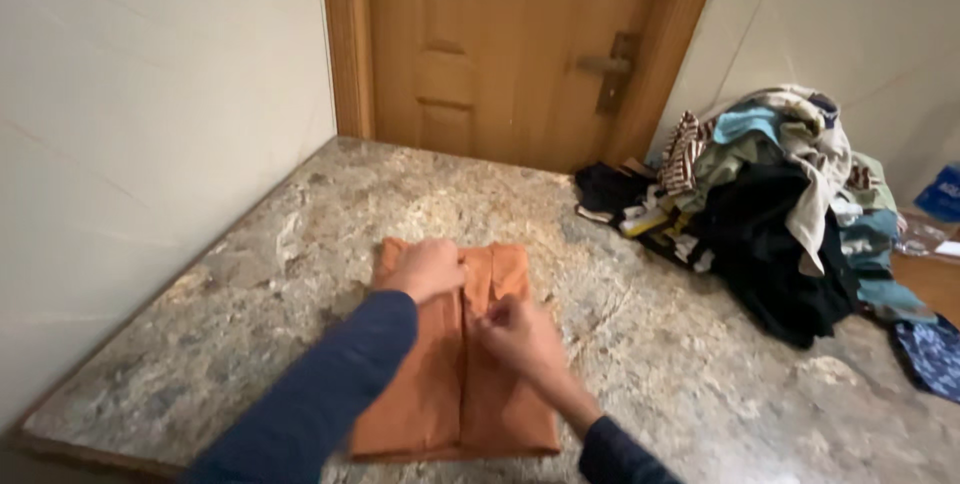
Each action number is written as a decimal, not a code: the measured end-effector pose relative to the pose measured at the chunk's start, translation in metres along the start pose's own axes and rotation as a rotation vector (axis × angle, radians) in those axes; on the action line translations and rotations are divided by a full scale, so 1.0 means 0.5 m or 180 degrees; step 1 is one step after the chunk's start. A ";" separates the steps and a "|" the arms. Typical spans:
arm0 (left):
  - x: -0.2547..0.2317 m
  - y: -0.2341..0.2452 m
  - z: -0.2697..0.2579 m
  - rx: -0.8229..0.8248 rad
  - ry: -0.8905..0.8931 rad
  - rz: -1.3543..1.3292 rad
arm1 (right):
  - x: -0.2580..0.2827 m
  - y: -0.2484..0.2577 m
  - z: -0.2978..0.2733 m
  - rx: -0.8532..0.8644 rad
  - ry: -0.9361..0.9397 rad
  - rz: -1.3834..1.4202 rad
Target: The person folds an orange shirt and a black shirt by hand on a countertop, then picks up a white shirt from a pile of clothes.
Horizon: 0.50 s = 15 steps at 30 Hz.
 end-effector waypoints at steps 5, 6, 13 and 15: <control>0.087 0.095 -0.081 -0.0327 -0.0810 -0.0014 | -0.077 0.063 -0.013 0.0054 0.0685 -0.0261; 0.108 0.107 -0.107 -0.0334 -0.0746 -0.0016 | -0.087 0.074 -0.025 -0.0050 0.0922 -0.0304; 0.155 0.122 -0.291 0.0054 -0.1105 0.0130 | -0.101 0.098 -0.089 0.0159 0.1578 -0.0720; 0.148 0.118 -0.323 0.0192 -0.1104 0.0014 | -0.095 0.092 -0.100 0.0529 0.1559 -0.0694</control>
Point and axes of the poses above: each hand's wrist, its own z-axis towards the middle knuckle, its own y-axis out of the back of the hand, x = y × z, the point moved 6 cm from there along z, towards the middle knuckle, and after that the axes turned 6 degrees about y, right-handed, at the moved point
